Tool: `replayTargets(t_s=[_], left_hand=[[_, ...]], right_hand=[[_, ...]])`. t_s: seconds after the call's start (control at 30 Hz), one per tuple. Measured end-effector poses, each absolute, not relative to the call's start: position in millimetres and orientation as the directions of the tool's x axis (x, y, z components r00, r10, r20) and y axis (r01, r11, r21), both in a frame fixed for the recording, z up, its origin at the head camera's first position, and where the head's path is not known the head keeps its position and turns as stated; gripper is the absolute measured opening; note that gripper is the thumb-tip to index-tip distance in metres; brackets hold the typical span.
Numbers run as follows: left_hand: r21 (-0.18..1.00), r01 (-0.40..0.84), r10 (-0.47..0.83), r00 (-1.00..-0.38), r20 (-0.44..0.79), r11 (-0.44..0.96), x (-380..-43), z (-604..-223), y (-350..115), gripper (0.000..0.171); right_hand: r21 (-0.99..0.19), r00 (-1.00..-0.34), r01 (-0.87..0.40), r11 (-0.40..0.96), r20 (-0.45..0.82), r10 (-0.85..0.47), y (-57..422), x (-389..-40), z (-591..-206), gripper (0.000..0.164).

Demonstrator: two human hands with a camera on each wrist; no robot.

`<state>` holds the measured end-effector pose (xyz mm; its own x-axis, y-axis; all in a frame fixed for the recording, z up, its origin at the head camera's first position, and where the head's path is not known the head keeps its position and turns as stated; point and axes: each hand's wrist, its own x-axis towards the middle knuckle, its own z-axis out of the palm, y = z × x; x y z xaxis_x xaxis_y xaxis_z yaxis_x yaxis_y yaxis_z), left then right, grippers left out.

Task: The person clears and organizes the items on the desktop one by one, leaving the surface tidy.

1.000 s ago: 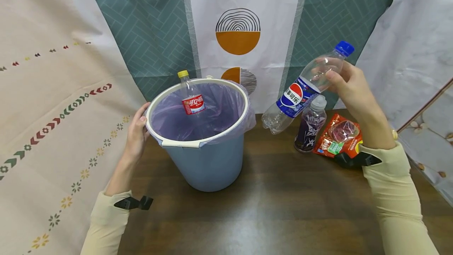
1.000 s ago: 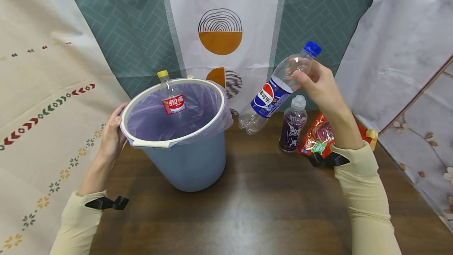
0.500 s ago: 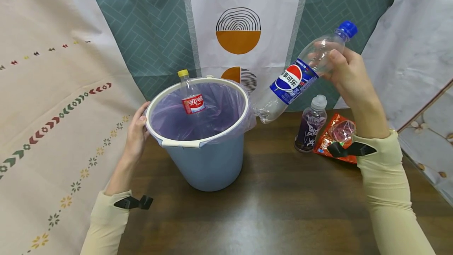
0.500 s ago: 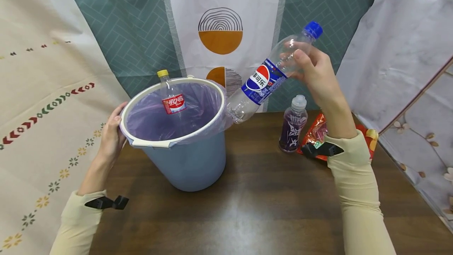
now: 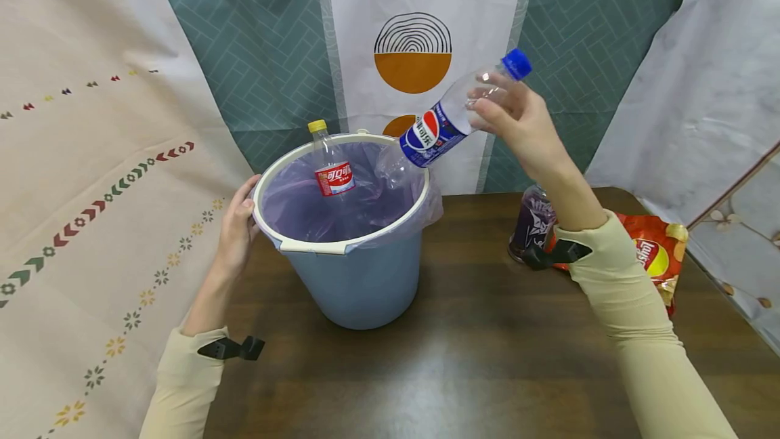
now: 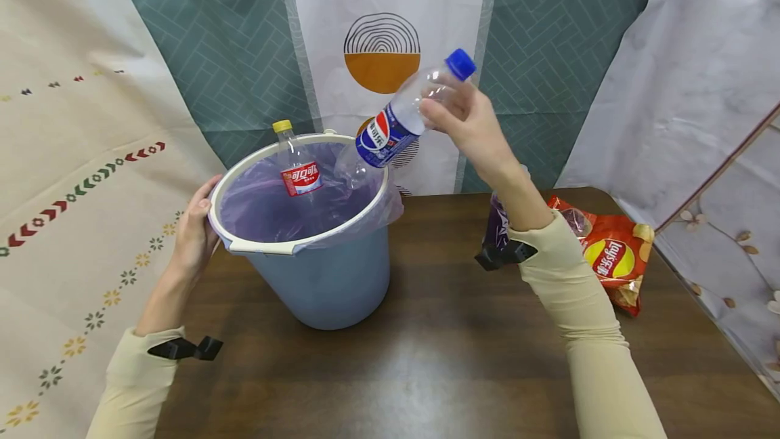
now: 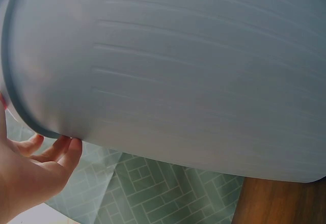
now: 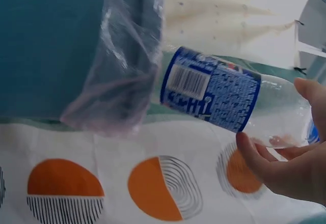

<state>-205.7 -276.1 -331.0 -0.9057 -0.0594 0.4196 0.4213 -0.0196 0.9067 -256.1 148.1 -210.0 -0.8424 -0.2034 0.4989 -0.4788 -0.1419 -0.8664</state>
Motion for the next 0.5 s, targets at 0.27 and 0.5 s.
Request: replayTargets(t_s=[0.27,0.5], left_hand=[[0.909,0.415,-0.056,-0.909,0.413,-0.033,-206,-332,-276,0.057],[0.906,0.422,-0.053,-0.906,0.421,-0.023,-207,-331,-276,0.056]], right_hand=[[-0.865,-0.841,-0.481,0.142,0.409,-0.354,106,-269,-230,0.056],[-0.764,-0.814,-0.549,0.337,0.399,-0.421,77,-268,-240,0.062]])
